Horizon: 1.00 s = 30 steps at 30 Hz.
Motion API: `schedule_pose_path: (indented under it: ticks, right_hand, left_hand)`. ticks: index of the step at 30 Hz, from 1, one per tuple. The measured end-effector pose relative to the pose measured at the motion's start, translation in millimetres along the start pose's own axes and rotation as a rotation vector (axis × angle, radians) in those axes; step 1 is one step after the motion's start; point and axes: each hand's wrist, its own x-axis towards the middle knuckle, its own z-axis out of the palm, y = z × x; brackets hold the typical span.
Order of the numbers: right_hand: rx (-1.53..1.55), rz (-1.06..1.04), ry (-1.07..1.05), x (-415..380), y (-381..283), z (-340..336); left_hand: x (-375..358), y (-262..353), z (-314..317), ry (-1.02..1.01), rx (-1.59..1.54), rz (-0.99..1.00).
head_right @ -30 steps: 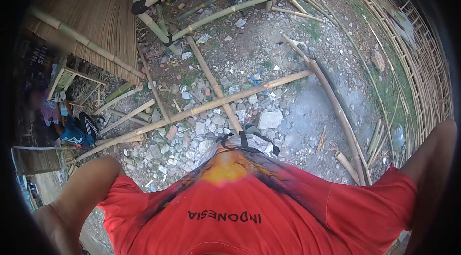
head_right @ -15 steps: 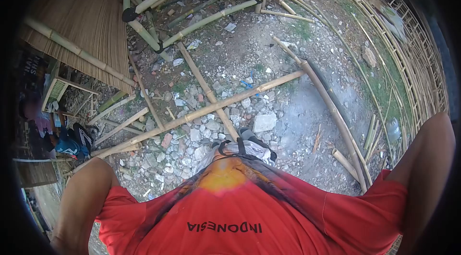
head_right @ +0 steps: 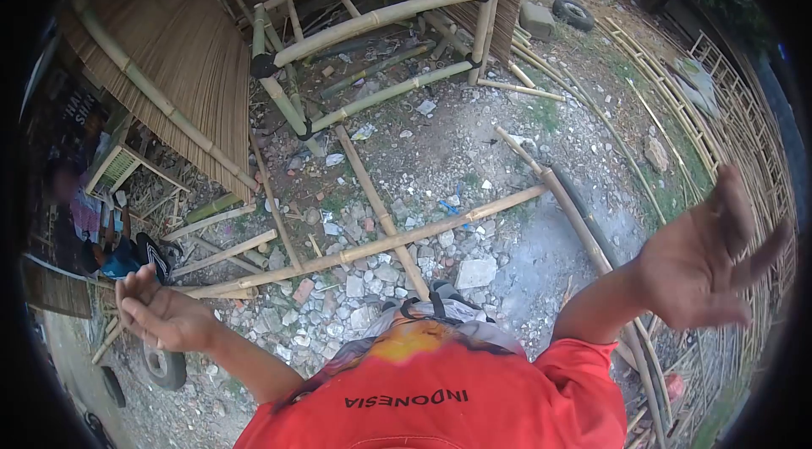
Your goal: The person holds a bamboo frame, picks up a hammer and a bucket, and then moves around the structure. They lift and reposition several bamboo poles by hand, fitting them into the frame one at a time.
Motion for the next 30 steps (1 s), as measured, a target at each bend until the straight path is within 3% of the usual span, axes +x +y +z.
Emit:
schedule_pose_path:
  ticks: [2,3,5,7,8,9,10,11,12,13,15,17,18,20,22,24,26,30]
  right_hand:
    - [-0.500,0.796,-0.243,-91.9,49.6,-4.0]
    - [-0.538,1.129,-0.325,-156.0,67.2,-28.6]
    - [-0.793,1.265,-0.680,-287.7,73.6,-74.6]
    - [-0.879,1.411,-1.042,-399.1,40.4,-127.2]
    - [-0.867,1.684,-1.124,-435.1,15.9,-144.6]
    - [-0.906,1.811,-1.256,-471.7,-11.5,-164.2]
    - [-0.978,1.835,-1.314,-515.0,-43.4,-193.1]
    - [-0.943,2.009,-1.344,-530.9,-68.0,-212.9]
    - [-0.929,2.331,-1.197,-514.7,-79.7,-205.2]
    - [-0.990,2.357,-1.160,-533.4,-93.6,-225.2]
    - [-1.054,2.378,-1.126,-548.8,-102.3,-244.4]
    - [-1.133,2.045,-1.227,-530.2,-112.6,-234.6]
    - [-1.138,2.048,-1.228,-514.2,-109.6,-222.9]
    - [-1.095,2.204,-0.945,-454.7,-87.7,-170.4]
    - [-1.215,1.930,-1.068,-540.7,-64.7,-227.0]
    - [-1.010,2.161,-0.804,-496.9,-38.3,-186.9]
    - [-1.041,1.891,-0.878,-566.5,-12.3,-225.7]
    - [-0.936,1.979,-0.859,-494.8,-3.5,-155.9]
  left_hand:
    - [-73.0,-58.8,-23.3,-0.022,0.360,-0.462]
    - [-117.0,-96.0,-59.7,-0.064,0.456,-0.665]
    - [-208.2,-139.5,-131.1,-0.031,0.472,-1.026]
    - [-284.6,-147.0,-178.1,0.150,0.533,-1.367]
    - [-316.6,-142.7,-201.6,0.227,0.521,-1.489]
    - [-343.1,-134.4,-224.4,0.212,0.551,-1.582]
    - [-366.9,-125.9,-246.9,0.155,0.629,-1.647]
    - [-389.9,-118.7,-273.7,0.058,0.730,-1.763]
    - [-409.3,-115.8,-292.6,-0.041,0.833,-1.877]
    - [-419.9,-119.4,-298.9,-0.024,0.826,-1.874]
    - [-435.0,-125.8,-311.4,-0.475,0.923,-1.724]
    - [-448.5,-130.6,-322.6,-0.929,0.989,-1.523]
    - [-453.5,-132.7,-328.0,-1.151,1.010,-1.401]
    - [-460.9,-137.1,-336.0,-1.577,1.028,-1.111]
    - [-461.7,-155.5,-324.8,-1.319,0.955,-1.090]
    - [-442.1,-169.8,-283.3,-0.922,0.971,-1.429]
    - [-421.6,-175.4,-245.4,-0.637,0.866,-1.554]
    - [-396.6,-183.9,-208.5,-0.645,0.737,-1.531]
